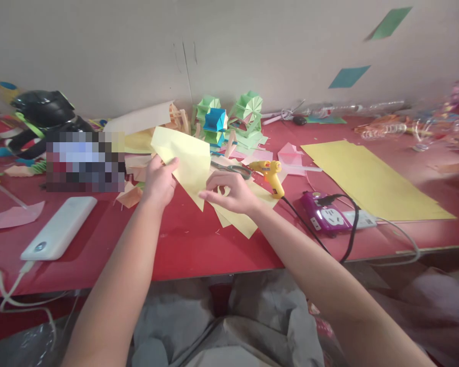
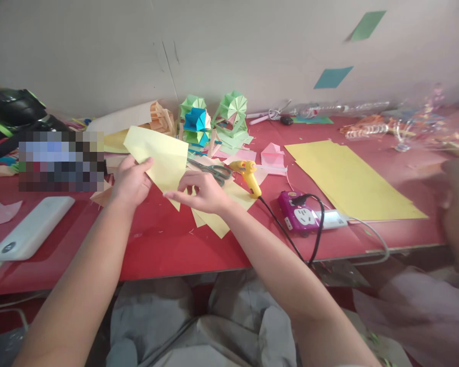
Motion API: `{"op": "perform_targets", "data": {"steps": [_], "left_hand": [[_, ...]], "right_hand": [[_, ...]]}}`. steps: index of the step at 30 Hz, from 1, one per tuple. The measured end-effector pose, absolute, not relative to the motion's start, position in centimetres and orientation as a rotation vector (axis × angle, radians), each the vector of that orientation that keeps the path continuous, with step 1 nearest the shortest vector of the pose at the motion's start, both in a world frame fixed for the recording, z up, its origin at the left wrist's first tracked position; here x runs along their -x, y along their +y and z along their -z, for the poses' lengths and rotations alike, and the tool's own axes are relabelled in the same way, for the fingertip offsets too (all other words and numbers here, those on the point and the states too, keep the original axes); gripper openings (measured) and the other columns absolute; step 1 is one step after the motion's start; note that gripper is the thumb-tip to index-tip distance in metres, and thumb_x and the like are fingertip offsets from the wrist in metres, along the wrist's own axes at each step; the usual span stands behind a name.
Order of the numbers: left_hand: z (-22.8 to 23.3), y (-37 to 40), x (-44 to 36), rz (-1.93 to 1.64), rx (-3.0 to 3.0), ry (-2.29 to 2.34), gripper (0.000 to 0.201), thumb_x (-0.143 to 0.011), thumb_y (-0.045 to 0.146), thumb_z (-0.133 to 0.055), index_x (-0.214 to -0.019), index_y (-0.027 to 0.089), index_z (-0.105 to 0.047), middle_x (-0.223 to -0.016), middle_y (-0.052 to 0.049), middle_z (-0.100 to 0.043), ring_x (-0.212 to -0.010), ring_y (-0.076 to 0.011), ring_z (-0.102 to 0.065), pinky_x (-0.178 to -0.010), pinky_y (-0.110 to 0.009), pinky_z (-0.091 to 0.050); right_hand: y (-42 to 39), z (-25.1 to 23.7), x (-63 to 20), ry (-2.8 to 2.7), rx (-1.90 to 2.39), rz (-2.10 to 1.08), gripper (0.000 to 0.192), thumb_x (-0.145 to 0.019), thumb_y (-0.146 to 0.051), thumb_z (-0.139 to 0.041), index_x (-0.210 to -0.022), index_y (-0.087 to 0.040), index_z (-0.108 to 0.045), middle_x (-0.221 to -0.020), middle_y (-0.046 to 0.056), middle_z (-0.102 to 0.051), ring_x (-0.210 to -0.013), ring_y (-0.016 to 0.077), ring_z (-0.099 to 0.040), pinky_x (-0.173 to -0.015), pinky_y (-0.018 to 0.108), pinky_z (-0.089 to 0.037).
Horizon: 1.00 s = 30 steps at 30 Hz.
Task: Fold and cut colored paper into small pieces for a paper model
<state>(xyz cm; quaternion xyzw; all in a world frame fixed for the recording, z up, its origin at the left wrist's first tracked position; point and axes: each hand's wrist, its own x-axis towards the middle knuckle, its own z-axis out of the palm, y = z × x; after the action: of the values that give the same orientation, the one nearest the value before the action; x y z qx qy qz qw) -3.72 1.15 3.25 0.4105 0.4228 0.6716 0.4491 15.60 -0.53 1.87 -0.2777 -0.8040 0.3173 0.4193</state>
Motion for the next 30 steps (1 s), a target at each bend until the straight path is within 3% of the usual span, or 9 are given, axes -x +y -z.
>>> {"op": "perform_targets", "data": {"steps": [2,4,8,13,17,25,30], "left_hand": [[-3.1,1.1,3.5,-1.612,-1.039,1.024,0.028,-0.075,0.017,-0.071,-0.102,0.017,-0.066,-0.115,-0.011,-0.074,-0.121,-0.0294,-0.066,-0.104,-0.044,-0.054],[-3.0,1.0,3.1,-1.560,-1.049,0.991,0.029,-0.074,0.019,-0.071,-0.103,0.017,-0.066,-0.116,-0.012,-0.074,-0.122,-0.0303,-0.065,-0.105,-0.045,-0.053],[-2.7,0.8,2.4,-1.501,-1.043,0.953,0.032,-0.072,0.021,-0.073,-0.103,0.018,-0.066,-0.115,-0.012,-0.073,-0.117,-0.0303,-0.067,-0.103,-0.046,-0.054],[-3.0,1.2,3.4,-1.497,-1.025,1.166,0.023,-0.073,0.029,-0.075,-0.090,0.018,-0.065,-0.096,-0.008,-0.075,-0.094,-0.0262,-0.073,-0.081,-0.040,-0.062],[-3.7,1.3,5.5,-1.541,-1.060,1.251,0.023,-0.069,0.032,-0.080,-0.080,0.018,-0.065,-0.083,-0.003,-0.071,-0.073,-0.0185,-0.071,-0.063,-0.029,-0.059],[-4.2,1.3,7.8,-1.439,-1.153,1.161,0.026,-0.065,0.027,-0.083,-0.087,0.021,-0.070,-0.086,-0.004,-0.073,-0.065,-0.0161,-0.067,-0.058,-0.029,-0.057],[-4.7,1.0,7.9,-1.390,-1.136,1.080,0.017,-0.063,0.023,-0.079,-0.078,0.022,-0.072,-0.079,-0.002,-0.071,-0.062,-0.0144,-0.064,-0.059,-0.029,-0.055]], "right_hand": [[-0.2,-1.8,-15.4,-1.778,0.962,-0.823,0.042,-0.089,-0.057,-0.065,-0.069,-0.021,-0.057,-0.072,0.002,-0.061,-0.066,0.0128,-0.056,-0.063,0.028,-0.050],[0.4,-1.7,-15.4,-1.501,1.124,-0.997,0.038,-0.087,-0.058,-0.067,-0.084,-0.021,-0.057,-0.082,0.003,-0.063,-0.068,0.0127,-0.059,-0.059,0.027,-0.052],[1.5,-1.3,-15.8,-1.343,1.007,-1.387,0.035,-0.081,-0.052,-0.074,-0.086,-0.020,-0.061,-0.085,0.003,-0.063,-0.073,0.0127,-0.063,-0.064,0.027,-0.057],[1.8,-1.3,-16.5,-1.341,1.003,-1.297,0.031,-0.077,-0.044,-0.078,-0.072,-0.020,-0.059,-0.062,-0.004,-0.051,-0.056,0.0098,-0.054,-0.051,0.024,-0.045],[1.9,-1.5,-16.7,-1.323,0.998,-1.362,0.030,-0.075,-0.041,-0.079,-0.071,-0.019,-0.058,-0.061,-0.004,-0.052,-0.056,0.0105,-0.056,-0.048,0.024,-0.041],[2.4,-1.4,-16.9,-1.218,0.786,-1.548,0.022,-0.071,-0.033,-0.076,-0.088,-0.022,-0.067,-0.072,-0.001,-0.064,-0.061,0.0118,-0.059,-0.057,0.026,-0.050],[2.3,-1.6,-16.8,-1.066,0.784,-1.598,0.019,-0.068,-0.028,-0.075,-0.084,-0.021,-0.069,-0.075,0.001,-0.066,-0.067,0.0140,-0.063,-0.064,0.028,-0.052]]}}
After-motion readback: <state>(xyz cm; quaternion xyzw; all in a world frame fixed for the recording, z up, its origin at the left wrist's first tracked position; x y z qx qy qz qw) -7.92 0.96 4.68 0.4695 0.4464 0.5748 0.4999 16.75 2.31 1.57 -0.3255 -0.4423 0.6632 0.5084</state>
